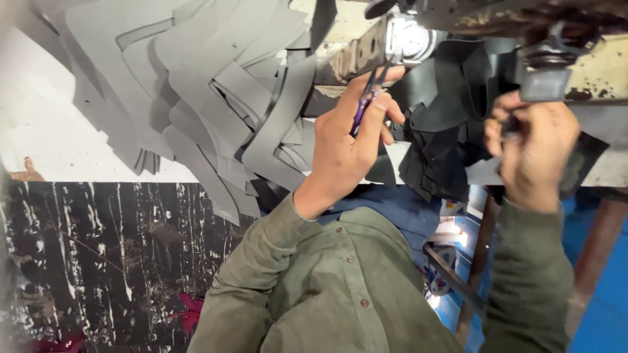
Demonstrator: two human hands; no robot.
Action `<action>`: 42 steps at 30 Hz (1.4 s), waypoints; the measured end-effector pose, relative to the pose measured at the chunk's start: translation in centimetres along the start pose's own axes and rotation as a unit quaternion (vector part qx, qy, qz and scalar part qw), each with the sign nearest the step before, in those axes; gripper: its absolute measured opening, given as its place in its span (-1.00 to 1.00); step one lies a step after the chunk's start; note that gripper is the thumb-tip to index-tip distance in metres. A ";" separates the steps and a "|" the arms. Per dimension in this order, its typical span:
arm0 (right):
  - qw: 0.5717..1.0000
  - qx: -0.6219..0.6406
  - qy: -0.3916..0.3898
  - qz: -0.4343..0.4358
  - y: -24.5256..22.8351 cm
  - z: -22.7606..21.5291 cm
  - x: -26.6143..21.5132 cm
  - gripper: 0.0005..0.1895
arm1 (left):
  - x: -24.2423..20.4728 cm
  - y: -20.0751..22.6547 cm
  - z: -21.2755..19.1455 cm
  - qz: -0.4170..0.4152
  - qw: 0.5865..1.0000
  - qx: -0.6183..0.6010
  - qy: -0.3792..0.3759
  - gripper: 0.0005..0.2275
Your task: Operating and maintaining a sewing machine for shoe component assembly.
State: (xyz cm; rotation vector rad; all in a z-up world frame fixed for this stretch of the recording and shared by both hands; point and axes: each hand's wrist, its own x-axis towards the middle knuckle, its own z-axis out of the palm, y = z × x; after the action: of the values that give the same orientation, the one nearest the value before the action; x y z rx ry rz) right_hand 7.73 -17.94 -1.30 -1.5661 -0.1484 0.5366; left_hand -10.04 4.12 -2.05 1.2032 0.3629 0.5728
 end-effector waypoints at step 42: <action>0.966 0.190 -0.150 0.093 -3.4 7.2 4.4 -0.80 | -3.7 -0.4 -8.7 -0.081 0.995 -0.046 0.023 -0.83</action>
State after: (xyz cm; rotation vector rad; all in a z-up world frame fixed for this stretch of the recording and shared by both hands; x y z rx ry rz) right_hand 9.37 -9.30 1.10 -1.1240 -0.1193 0.8943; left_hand -17.72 8.53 -5.38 1.0619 0.4629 0.4727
